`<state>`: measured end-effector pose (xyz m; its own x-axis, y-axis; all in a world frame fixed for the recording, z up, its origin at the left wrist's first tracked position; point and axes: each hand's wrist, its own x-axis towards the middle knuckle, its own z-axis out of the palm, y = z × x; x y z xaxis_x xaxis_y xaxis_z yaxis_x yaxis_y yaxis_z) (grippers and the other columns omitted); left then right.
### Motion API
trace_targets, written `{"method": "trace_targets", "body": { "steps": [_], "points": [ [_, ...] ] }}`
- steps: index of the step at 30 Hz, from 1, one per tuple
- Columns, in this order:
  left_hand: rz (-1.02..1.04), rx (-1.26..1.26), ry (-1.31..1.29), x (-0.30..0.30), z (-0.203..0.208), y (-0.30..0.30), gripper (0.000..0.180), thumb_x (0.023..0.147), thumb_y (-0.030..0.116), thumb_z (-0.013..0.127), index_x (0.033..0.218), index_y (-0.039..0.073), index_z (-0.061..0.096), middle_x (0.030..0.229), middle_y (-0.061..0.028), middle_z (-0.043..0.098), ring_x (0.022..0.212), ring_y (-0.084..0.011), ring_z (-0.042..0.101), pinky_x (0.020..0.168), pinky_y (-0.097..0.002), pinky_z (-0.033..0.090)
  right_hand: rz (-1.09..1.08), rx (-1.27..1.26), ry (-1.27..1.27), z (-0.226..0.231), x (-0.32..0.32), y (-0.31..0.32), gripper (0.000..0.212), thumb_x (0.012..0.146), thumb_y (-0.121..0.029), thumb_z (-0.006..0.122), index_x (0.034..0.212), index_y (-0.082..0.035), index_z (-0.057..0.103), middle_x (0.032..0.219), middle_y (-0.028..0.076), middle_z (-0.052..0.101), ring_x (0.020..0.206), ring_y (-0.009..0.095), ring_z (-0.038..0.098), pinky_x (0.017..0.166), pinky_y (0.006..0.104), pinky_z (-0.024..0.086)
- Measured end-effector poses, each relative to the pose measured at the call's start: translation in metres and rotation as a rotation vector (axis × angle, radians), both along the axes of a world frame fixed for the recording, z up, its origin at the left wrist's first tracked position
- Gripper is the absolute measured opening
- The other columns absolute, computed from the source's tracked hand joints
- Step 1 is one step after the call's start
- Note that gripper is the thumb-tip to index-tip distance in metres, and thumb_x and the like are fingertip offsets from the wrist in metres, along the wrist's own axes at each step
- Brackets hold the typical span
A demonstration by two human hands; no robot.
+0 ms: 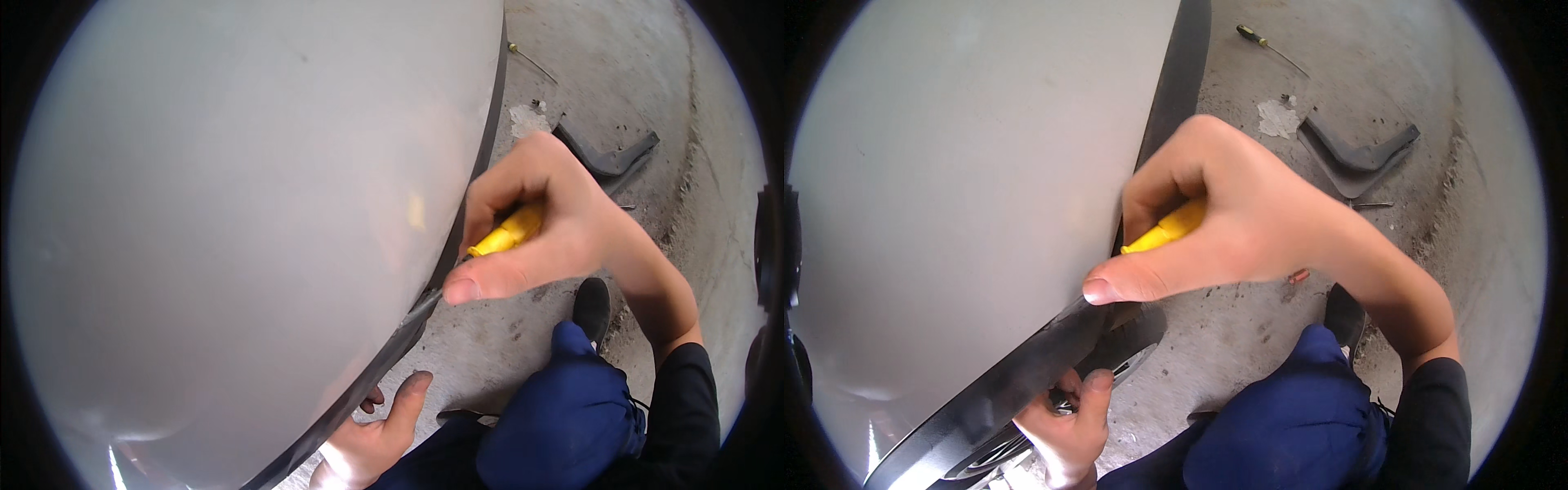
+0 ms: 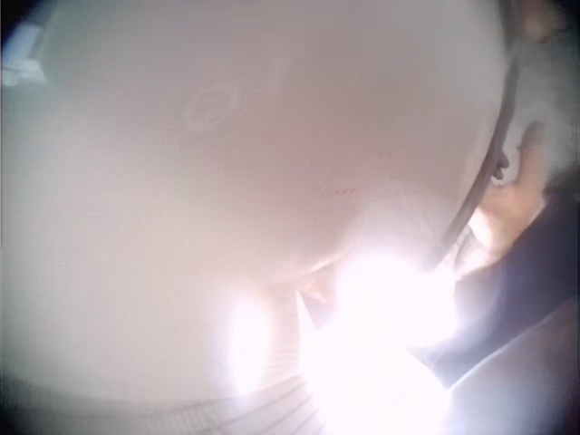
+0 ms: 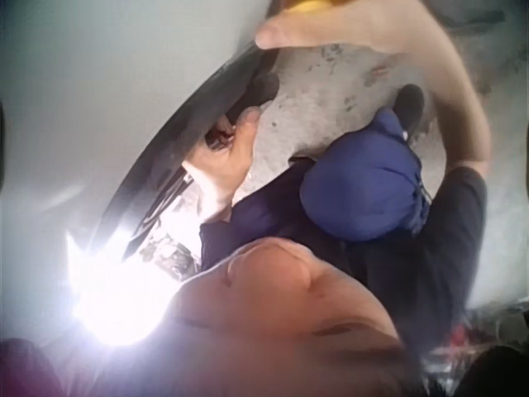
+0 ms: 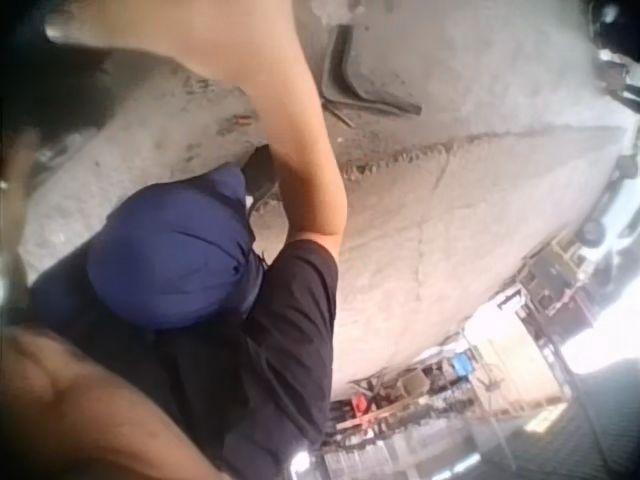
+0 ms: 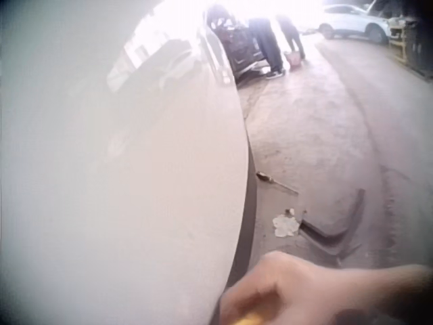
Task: The person uses a yellow-handled screwdriver to pry and align a black plastic wheel arch molding along the side of a white car. They repeatedly insert the tool into the seam and press the molding into place, working along the length of the wheel well.
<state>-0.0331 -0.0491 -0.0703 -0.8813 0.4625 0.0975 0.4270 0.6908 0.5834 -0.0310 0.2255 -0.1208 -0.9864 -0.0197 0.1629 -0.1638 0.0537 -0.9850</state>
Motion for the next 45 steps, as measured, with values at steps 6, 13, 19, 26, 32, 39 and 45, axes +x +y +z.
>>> {"method": "trace_targets", "body": {
  "steps": [6,13,19,26,32,39,45],
  "points": [
    [0.039,0.039,-0.107,-0.003,0.026,-0.022,0.045,0.082,0.016,0.077,0.119,-0.004,0.059,0.104,-0.0110,0.064,0.086,-0.0187,0.060,0.082,-0.0312,0.047,0.014,-0.235,-0.035,-0.020,0.001,-0.022,0.045,0.077,-0.034,0.087,0.059,-0.001,0.063,0.050,-0.005,0.047,0.049,0.004,0.041,0.045,0.0237,0.026],
    [-0.041,0.087,-0.073,-0.014,0.015,-0.016,0.042,0.089,0.020,0.070,0.120,-0.007,0.062,0.120,-0.0167,0.065,0.109,-0.0266,0.061,0.101,-0.0384,0.043,-0.150,-0.076,0.136,-0.022,0.003,-0.020,0.046,0.074,-0.035,0.088,0.058,-0.001,0.063,0.048,-0.001,0.049,0.046,0.005,0.045,0.045,0.0233,0.028],
    [-0.015,0.048,-0.035,-0.010,0.013,-0.009,0.045,0.089,0.019,0.071,0.123,-0.007,0.058,0.119,-0.0178,0.064,0.109,-0.0274,0.061,0.102,-0.0390,0.043,-0.246,0.139,0.293,0.000,0.009,-0.016,0.039,0.067,-0.026,0.092,0.059,-0.001,0.063,0.048,0.002,0.054,0.041,0.011,0.051,0.041,0.0249,0.032],
    [0.002,0.075,0.022,-0.007,0.003,-0.014,0.049,0.089,0.019,0.071,0.127,-0.008,0.054,0.119,-0.0187,0.063,0.110,-0.0282,0.061,0.101,-0.0392,0.044,-0.077,-0.285,0.087,-0.021,0.000,-0.030,0.036,0.075,-0.024,0.089,0.061,0.000,0.066,0.052,0.001,0.058,0.048,0.005,0.052,0.045,0.0223,0.033],
    [0.007,0.108,0.018,-0.006,-0.001,-0.016,0.056,0.090,0.019,0.070,0.132,-0.008,0.045,0.121,-0.0200,0.061,0.111,-0.0294,0.060,0.102,-0.0397,0.044,-0.059,-0.264,0.146,-0.014,-0.001,-0.028,0.035,0.075,-0.022,0.089,0.061,0.000,0.066,0.052,0.000,0.058,0.049,0.005,0.052,0.046,0.0217,0.033],
    [-0.081,-0.120,-0.023,-0.010,0.016,-0.008,0.036,0.091,0.021,0.070,0.118,-0.003,0.062,0.106,-0.0182,0.069,0.097,-0.0284,0.068,0.089,-0.0386,0.051,-0.068,-0.305,0.117,-0.016,-0.001,-0.030,0.035,0.072,-0.019,0.091,0.061,0.001,0.064,0.050,0.002,0.057,0.045,0.009,0.053,0.043,0.0238,0.033],
    [-0.058,0.104,-0.005,-0.009,-0.004,-0.027,0.058,0.089,0.017,0.068,0.134,-0.009,0.042,0.122,-0.0207,0.061,0.109,-0.0302,0.061,0.100,-0.0403,0.046,-0.027,-0.210,0.032,-0.009,0.004,-0.024,0.040,0.076,-0.031,0.088,0.062,-0.001,0.066,0.051,0.001,0.054,0.048,0.008,0.046,0.046,0.0256,0.030]
  ]
}}
